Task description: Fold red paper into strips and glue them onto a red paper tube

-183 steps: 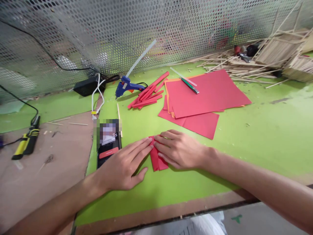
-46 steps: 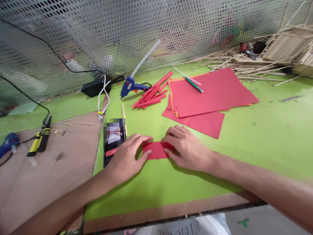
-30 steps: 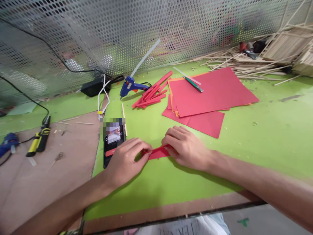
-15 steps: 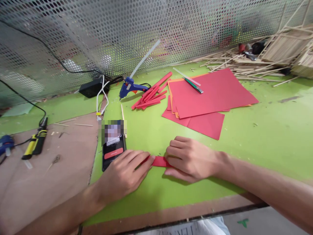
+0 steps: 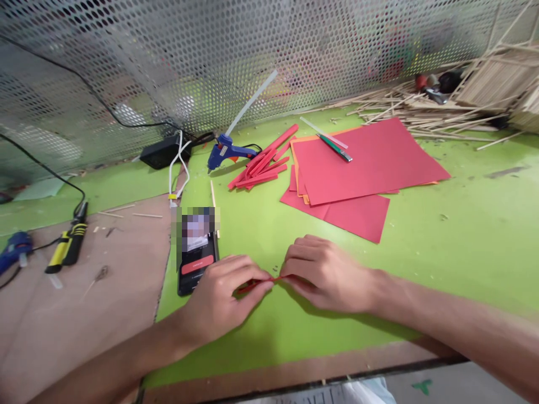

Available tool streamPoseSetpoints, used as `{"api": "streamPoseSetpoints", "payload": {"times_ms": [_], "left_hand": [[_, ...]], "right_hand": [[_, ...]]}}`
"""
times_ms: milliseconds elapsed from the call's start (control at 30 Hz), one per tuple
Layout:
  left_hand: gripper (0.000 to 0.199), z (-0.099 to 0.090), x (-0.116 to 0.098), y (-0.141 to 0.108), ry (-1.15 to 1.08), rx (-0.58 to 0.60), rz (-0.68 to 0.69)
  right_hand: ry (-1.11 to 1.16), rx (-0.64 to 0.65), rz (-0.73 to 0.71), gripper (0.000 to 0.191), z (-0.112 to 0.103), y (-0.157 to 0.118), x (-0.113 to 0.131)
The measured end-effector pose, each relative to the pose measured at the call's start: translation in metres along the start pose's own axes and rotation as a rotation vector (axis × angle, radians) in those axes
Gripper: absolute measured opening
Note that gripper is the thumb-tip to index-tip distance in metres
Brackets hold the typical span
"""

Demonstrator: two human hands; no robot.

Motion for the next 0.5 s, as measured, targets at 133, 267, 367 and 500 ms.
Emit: {"api": "streamPoseSetpoints", "payload": {"times_ms": [133, 267, 367, 500], "left_hand": [[0.007, 0.0, 0.002, 0.003, -0.023, -0.083, 0.035], [0.005, -0.009, 0.01, 0.007, -0.109, -0.13, -0.096], [0.009, -0.016, 0.014, 0.008, -0.185, -0.135, -0.216], [0.015, -0.021, 0.017, 0.009, -0.315, -0.153, -0.299]], "right_hand": [[0.109, -0.048, 0.081, 0.011, -0.008, 0.0, -0.003], [0.195, -0.096, 0.33, 0.014, -0.019, 0.001, -0.011], [0.233, -0.109, 0.458, 0.016, -0.024, 0.003, -0.013], [0.292, -0.137, 0.523, 0.018, -0.028, 0.005, -0.017]]}}
Point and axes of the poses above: each hand's wrist, its own y-axis towards the middle knuckle, its own z-axis out of the palm, x = y × z, the point moved 1 cm from there along y, towards the middle knuckle, and after that the axes turned 9 degrees about z, right-handed, at the moved point
